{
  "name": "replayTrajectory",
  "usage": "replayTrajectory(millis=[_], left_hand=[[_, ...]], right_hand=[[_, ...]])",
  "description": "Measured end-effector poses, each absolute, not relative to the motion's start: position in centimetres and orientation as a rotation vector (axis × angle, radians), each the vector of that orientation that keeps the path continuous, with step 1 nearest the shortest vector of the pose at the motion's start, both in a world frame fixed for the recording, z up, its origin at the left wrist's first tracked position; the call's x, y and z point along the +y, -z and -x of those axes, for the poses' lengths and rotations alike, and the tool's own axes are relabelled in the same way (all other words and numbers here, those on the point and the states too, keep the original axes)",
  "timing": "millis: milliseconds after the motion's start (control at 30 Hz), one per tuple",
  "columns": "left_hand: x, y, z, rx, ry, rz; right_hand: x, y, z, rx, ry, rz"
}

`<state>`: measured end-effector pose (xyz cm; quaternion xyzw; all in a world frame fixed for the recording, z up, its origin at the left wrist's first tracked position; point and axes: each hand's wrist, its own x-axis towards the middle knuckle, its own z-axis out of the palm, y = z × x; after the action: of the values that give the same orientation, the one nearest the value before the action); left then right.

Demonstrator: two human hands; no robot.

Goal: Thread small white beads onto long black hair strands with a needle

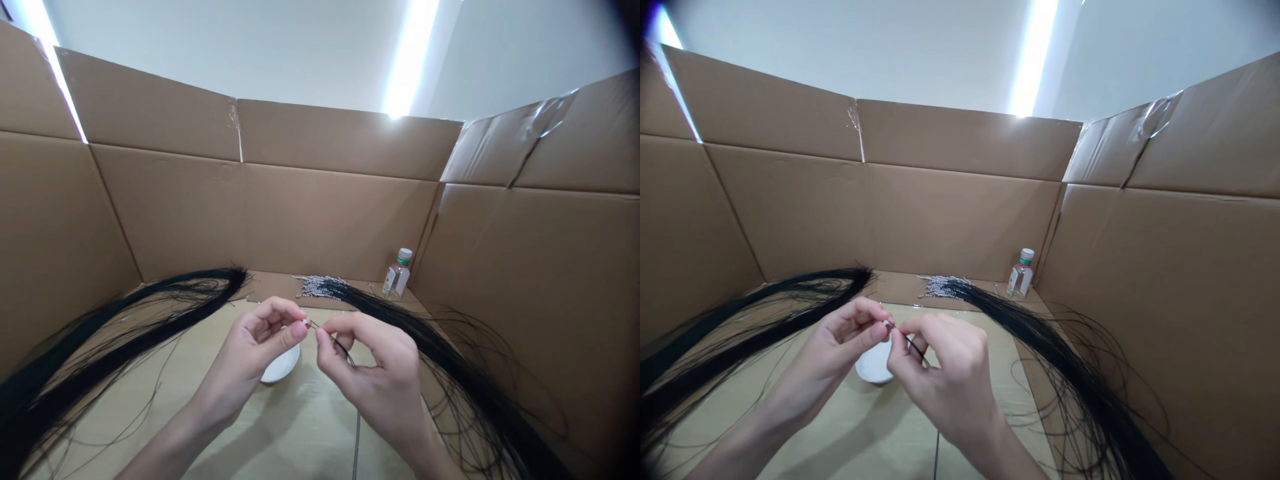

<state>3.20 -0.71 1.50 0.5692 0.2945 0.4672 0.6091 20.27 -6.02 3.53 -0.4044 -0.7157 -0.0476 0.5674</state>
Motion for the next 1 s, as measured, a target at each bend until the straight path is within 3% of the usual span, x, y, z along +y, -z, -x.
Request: replayTrajectory(millis=[467,1000], left_hand=[[-1.17,-1.19,-3.82,0.569,-1.088,-1.193],[-1.02,-0.97,-3.76,0.622,-1.08,-1.22]], right_hand=[[-5.93,-3.61,-20.29,-1.655,-0.13,0.936],[-6.08,-3.91,-20.56,-1.719,-0.086,0.978]])
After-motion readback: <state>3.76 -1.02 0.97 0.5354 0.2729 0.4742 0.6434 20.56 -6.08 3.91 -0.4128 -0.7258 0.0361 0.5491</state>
